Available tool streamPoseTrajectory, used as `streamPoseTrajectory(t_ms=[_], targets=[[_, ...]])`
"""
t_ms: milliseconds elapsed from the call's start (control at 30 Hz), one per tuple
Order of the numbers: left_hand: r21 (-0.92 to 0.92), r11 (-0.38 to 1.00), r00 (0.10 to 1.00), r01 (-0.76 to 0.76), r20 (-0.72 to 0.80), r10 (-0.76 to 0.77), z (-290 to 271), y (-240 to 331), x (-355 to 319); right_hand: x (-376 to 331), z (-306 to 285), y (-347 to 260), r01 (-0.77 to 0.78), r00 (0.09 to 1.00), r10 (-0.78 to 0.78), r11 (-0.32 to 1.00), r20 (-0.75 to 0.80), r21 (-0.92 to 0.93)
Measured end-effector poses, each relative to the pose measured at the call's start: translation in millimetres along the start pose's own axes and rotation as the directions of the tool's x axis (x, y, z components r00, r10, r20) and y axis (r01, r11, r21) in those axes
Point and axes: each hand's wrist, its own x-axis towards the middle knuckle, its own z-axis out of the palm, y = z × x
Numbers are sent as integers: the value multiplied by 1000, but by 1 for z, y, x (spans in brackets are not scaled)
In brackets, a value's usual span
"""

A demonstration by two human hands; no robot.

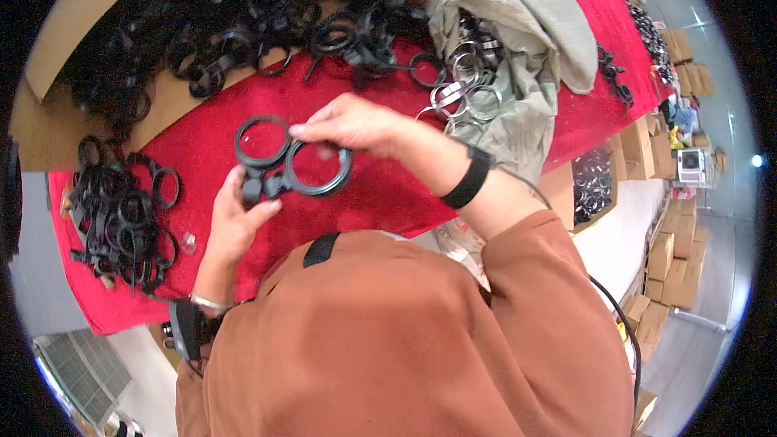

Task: Sorting and inspecting black plastic ring components in a manufacturing warehouse.

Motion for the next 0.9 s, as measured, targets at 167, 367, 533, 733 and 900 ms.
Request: streamPoseTrajectory(t_ms=[167,367,533,733,900], targets=[[416,909,974,-8,-202,101,-89,-22,-27,1,-33,38,67,768,-527,632,-364,-772],[861,439,911,257,-367,187,-163,-8,-48,23,-82,40,-246,427,-828,282,-364,-928],[912,186,814,365,-410,412,-125,19,-22,54,-59,15,-442,549,-736,145,-395,-885],[505,863,926,-21,-316,208,-45,7,-8,44,-45,23,-372,599,-606,369,-524,-852],[-168,979,987,116,-87,-132,33,-12,12,9,37,42,98,531,-804,371,-267,-923]])
